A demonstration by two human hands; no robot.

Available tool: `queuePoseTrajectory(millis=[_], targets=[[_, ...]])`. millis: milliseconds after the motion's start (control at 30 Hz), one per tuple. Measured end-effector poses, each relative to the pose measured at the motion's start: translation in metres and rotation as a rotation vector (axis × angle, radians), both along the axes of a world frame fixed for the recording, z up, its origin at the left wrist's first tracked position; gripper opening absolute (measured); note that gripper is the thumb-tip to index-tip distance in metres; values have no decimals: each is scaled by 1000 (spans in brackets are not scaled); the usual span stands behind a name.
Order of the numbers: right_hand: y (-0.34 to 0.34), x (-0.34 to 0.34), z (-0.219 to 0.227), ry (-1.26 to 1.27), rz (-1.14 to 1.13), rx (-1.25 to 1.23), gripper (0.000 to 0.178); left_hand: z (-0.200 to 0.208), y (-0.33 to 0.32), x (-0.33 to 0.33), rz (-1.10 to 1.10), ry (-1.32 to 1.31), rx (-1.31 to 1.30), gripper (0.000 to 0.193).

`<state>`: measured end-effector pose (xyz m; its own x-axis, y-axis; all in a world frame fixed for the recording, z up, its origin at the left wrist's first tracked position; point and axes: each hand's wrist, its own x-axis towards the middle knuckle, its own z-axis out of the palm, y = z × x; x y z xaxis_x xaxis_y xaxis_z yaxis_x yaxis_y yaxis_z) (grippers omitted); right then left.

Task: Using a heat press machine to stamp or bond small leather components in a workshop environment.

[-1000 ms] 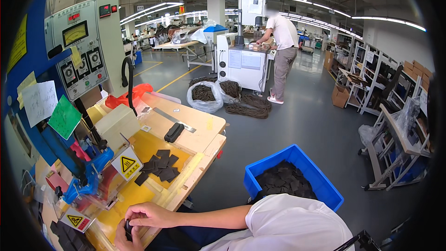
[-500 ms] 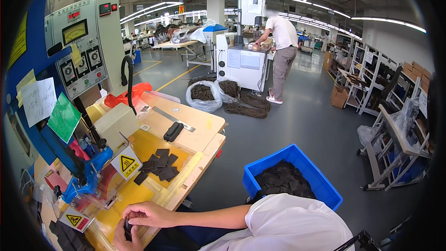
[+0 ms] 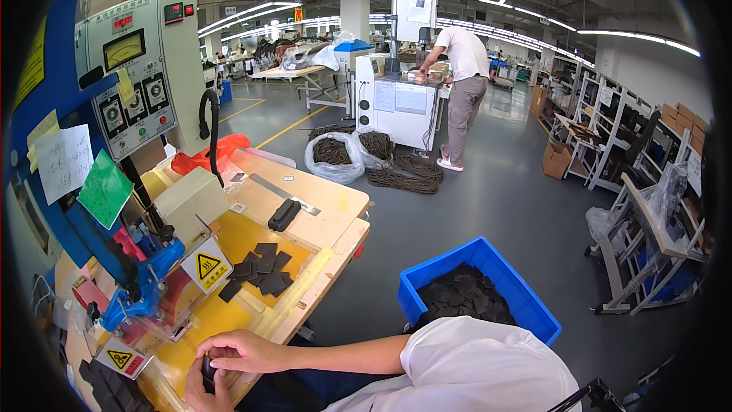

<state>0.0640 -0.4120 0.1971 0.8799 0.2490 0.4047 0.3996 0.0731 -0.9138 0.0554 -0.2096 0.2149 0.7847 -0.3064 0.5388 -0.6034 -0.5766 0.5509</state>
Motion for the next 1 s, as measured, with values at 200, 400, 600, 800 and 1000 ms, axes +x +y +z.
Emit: queuePoseTrajectory(millis=[200,400,600,800,1000], targets=[[0,1,-1,-11,-16,-28,31,0,-1,0,6,6,2,42],[-1,1,-2,-34,-40,-77,32,3,-2,0,18,-15,1,43],[-1,2,-3,-66,-59,-74,32,1,-2,0,24,-11,6,44],[0,1,-3,11,-60,-99,33,2,-3,1,-15,-38,-26,44],[0,-1,-2,-67,-65,-44,32,1,-1,0,16,41,-4,43]])
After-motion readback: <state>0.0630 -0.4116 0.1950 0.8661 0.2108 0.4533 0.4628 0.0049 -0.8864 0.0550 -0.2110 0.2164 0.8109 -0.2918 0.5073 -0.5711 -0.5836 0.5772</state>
